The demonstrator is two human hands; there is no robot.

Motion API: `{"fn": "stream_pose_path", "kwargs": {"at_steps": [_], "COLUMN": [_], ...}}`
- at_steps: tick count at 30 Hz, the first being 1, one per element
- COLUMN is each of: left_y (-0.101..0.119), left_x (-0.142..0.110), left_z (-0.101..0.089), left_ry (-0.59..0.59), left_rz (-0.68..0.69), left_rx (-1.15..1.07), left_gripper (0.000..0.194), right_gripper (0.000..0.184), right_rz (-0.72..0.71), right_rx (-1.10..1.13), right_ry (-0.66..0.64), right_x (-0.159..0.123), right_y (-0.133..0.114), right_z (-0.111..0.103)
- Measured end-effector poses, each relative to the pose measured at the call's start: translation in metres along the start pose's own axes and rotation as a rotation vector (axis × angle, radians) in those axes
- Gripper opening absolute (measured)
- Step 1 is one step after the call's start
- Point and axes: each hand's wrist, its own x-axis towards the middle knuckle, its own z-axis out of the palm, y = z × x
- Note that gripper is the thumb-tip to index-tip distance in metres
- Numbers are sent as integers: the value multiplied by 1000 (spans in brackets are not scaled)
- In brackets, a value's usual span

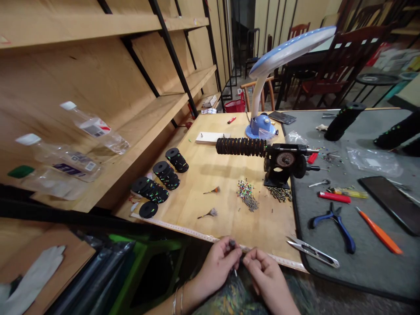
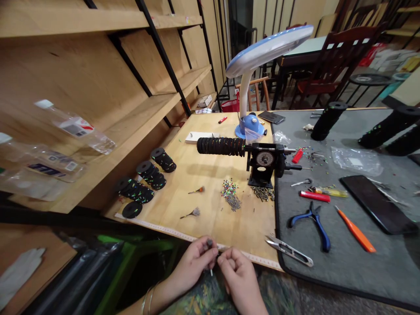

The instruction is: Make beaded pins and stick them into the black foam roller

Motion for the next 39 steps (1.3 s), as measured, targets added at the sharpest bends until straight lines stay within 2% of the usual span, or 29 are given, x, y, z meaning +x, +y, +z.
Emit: {"fn": "stream_pose_path", "kwargs": {"at_steps": [9, 17, 39], "left_y": [-4, -10, -9], "left_x": [-1, -3, -6], "left_z": [0, -4, -6], "left_ry": [26, 76, 90], "left_rz": [76, 251, 300], "left_rx": [84, 257, 404], "left_gripper": [25, 12, 9], "right_gripper": [50, 47, 46], "right_rz": [30, 42, 74], "right_rx": [50, 89, 127], "right_ry": [-63, -89, -85], "right_x": [4, 3, 3], "right_y": [13, 12, 9], "right_z": [0, 0, 3]}}
